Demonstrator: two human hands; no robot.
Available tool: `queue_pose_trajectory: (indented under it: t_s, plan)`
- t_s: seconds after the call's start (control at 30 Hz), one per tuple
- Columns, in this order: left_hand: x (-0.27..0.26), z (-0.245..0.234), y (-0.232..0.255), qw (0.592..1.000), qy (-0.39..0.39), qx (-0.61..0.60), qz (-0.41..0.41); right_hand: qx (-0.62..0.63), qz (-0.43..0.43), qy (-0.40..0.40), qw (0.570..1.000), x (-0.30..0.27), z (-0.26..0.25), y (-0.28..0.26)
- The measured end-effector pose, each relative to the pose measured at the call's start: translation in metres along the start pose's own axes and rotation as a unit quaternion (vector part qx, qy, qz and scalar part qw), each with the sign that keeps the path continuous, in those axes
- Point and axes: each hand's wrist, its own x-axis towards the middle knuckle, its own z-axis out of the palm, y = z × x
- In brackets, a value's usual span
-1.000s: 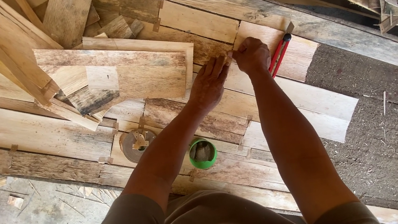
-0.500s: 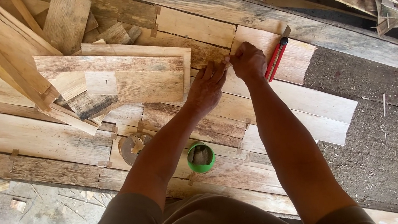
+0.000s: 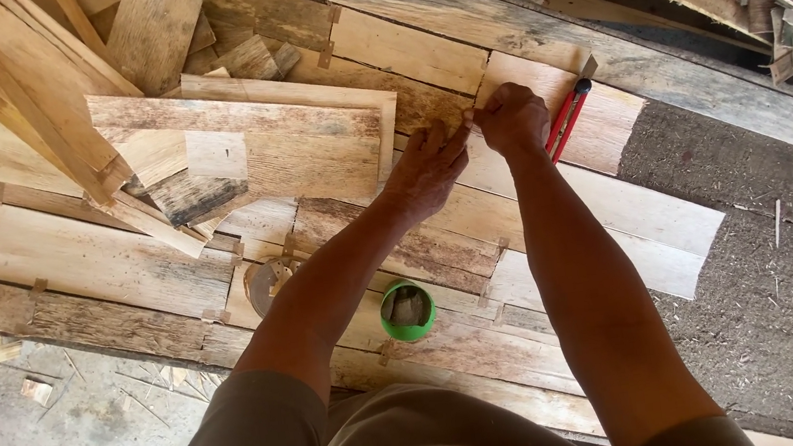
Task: Measure and sort thin wood veneer pieces in a workshop environment.
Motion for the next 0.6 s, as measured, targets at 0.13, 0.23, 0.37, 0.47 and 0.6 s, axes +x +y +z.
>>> queue_pose_trajectory:
  t_s: [0.13,0.23,0.37,0.47,0.6]
  plan:
    - [-0.002,-0.007,-0.002,1.000,-0.003,-0.018,-0.009,0.004,-0.008,0.020,1.000,0.005,-0.001,-0.001]
    - [-0.008,-0.006,0.001,0.999,0.016,-0.034,-0.007,0.003,-0.016,0.013,1.000,0.004,0.003,0.003]
    - [-0.014,0.006,0.002,0.998,0.005,-0.068,0.002,0.004,-0.003,0.014,1.000,0.002,0.003,0.003]
    - [-0.015,0.004,0.002,0.996,-0.006,-0.085,0.004,0.018,-0.008,0.018,1.000,0.000,0.002,0.003]
    - [-0.012,0.020,0.001,0.995,0.022,-0.096,-0.017,-0.010,-0.003,0.015,1.000,0.004,0.008,0.005]
